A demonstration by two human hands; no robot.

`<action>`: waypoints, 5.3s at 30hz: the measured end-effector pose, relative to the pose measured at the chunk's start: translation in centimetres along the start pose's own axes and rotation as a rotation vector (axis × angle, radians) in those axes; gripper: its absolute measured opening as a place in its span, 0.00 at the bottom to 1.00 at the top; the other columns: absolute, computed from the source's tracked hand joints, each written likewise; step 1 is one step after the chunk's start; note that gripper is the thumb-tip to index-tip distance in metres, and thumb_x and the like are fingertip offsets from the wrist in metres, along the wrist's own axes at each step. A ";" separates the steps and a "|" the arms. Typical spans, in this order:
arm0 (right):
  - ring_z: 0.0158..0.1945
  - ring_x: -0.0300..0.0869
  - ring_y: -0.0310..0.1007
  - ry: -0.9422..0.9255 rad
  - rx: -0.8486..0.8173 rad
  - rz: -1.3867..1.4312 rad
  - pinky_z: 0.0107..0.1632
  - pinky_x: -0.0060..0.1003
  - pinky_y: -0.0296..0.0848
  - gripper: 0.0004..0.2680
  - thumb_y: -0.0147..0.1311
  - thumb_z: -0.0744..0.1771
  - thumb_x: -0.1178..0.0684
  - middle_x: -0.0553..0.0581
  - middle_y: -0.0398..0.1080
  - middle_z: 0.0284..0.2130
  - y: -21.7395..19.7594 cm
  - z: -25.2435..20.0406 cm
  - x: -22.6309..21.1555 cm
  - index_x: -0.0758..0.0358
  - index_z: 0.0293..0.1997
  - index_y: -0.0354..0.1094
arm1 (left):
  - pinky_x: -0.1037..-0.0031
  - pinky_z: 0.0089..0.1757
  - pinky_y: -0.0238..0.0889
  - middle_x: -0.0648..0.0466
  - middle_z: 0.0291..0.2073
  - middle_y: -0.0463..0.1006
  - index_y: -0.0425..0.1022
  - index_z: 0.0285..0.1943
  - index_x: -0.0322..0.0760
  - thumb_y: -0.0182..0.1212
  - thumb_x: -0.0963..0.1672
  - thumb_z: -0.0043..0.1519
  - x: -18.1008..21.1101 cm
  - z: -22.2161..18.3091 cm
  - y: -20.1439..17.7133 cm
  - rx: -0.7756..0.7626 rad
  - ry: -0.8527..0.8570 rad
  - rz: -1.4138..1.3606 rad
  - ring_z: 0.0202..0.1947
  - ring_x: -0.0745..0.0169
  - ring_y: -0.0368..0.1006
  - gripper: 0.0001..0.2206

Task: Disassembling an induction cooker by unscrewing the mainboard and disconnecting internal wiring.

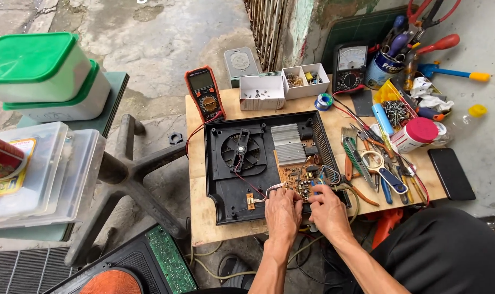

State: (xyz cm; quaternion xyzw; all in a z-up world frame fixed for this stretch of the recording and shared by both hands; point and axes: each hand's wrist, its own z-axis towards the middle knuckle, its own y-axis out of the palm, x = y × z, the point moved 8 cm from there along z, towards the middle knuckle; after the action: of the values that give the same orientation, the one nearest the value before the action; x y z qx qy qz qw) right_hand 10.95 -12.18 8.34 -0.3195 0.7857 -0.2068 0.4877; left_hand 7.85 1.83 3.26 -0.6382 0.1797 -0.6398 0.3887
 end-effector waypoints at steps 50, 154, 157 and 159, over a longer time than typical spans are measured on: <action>0.34 0.43 0.78 -0.162 0.152 -0.308 0.36 0.40 0.74 0.14 0.61 0.70 0.31 0.46 0.80 0.33 -3.4 6.3 3.9 0.46 0.45 0.69 | 0.70 0.37 0.66 0.63 0.21 0.62 0.71 0.35 0.44 0.51 0.39 0.82 7.0 2.6 5.7 -0.986 0.966 1.138 0.24 0.70 0.56 0.17; 0.70 0.41 0.78 -0.277 -0.076 0.263 0.73 0.41 0.70 0.21 0.38 0.70 0.61 0.51 0.80 0.66 -6.4 4.4 4.8 0.50 0.73 0.66 | 0.70 0.41 0.64 0.51 0.52 0.85 0.73 0.63 0.46 0.79 0.43 0.59 -2.1 7.7 -2.0 -0.257 -1.002 -0.875 0.54 0.59 0.76 0.24; 0.68 0.41 0.79 -0.260 -0.026 0.270 0.72 0.43 0.73 0.19 0.40 0.71 0.60 0.48 0.79 0.66 -6.9 3.7 4.7 0.50 0.72 0.67 | 0.72 0.40 0.59 0.64 0.24 0.42 0.80 0.56 0.42 0.74 0.51 0.65 -0.5 7.4 -2.7 -0.357 -0.968 -0.891 0.24 0.70 0.39 0.17; 0.67 0.42 0.79 -0.225 0.049 0.342 0.72 0.43 0.74 0.18 0.43 0.71 0.59 0.50 0.79 0.65 -7.1 3.7 5.4 0.52 0.71 0.68 | 0.57 0.59 0.53 0.54 0.55 0.47 0.68 0.71 0.39 0.74 0.54 0.59 1.0 7.7 -3.2 -0.317 -1.018 -0.888 0.55 0.54 0.42 0.34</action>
State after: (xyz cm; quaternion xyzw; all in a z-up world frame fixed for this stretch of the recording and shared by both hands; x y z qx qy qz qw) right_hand 14.71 -21.11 7.82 -0.1906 0.7638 -0.1030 0.6080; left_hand 14.48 5.23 7.20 -0.9211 -0.2121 -0.3253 0.0280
